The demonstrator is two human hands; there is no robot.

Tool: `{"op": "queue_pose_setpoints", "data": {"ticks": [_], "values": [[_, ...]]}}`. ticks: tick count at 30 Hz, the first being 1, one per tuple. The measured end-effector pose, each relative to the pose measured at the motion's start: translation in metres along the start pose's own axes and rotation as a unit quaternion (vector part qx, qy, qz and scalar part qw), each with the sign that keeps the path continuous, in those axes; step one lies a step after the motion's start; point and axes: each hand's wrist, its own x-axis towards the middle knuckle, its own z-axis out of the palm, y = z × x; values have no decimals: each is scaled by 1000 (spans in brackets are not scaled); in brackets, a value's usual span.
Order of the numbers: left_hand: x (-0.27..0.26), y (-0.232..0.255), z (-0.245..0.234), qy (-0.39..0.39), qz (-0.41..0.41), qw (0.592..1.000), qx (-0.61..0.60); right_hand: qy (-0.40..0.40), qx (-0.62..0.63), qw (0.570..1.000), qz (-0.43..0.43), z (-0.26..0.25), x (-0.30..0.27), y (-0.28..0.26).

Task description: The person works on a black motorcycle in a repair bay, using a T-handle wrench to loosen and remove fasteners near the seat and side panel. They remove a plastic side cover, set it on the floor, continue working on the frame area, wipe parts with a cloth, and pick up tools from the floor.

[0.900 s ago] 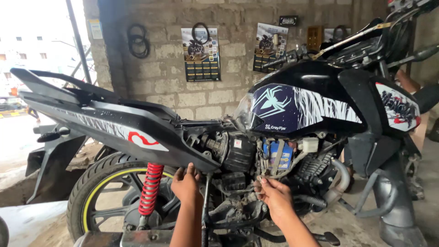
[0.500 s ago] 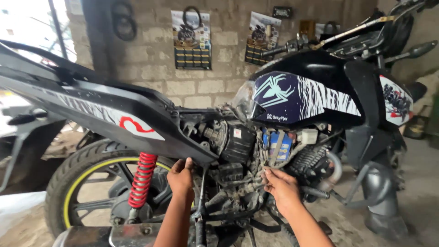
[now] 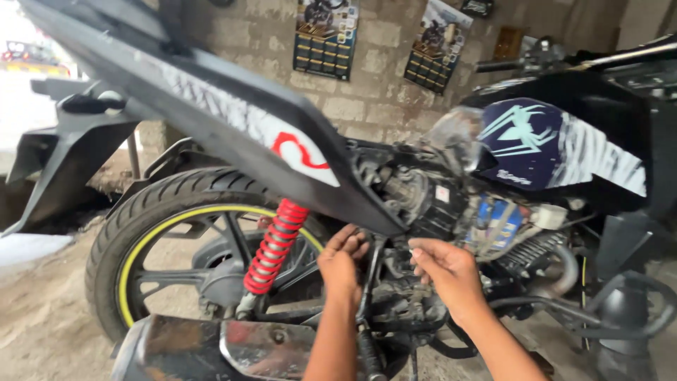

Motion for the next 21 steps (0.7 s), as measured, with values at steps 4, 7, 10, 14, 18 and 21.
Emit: {"op": "queue_pose_setpoints", "data": {"ticks": [4, 7, 10, 14, 18, 21], "values": [[-26, 22, 24, 21, 6, 1000, 0, 6, -17, 999, -26, 33, 12, -2], [-24, 18, 28, 29, 22, 999, 25, 57, -19, 997, -52, 24, 22, -1], [-16, 10, 26, 32, 41, 998, 47, 107, -4, 993, -56, 2, 24, -1], [-14, 6, 24, 44, 92, 993, 67, 142, 80, 986, -24, -39, 25, 8], [-20, 17, 27, 32, 141, 976, 160, 153, 124, 981, -4, -69, 23, 3], [-27, 35, 37, 55, 152, 946, 282, 181, 141, 973, 2, -78, 23, 2]]}}
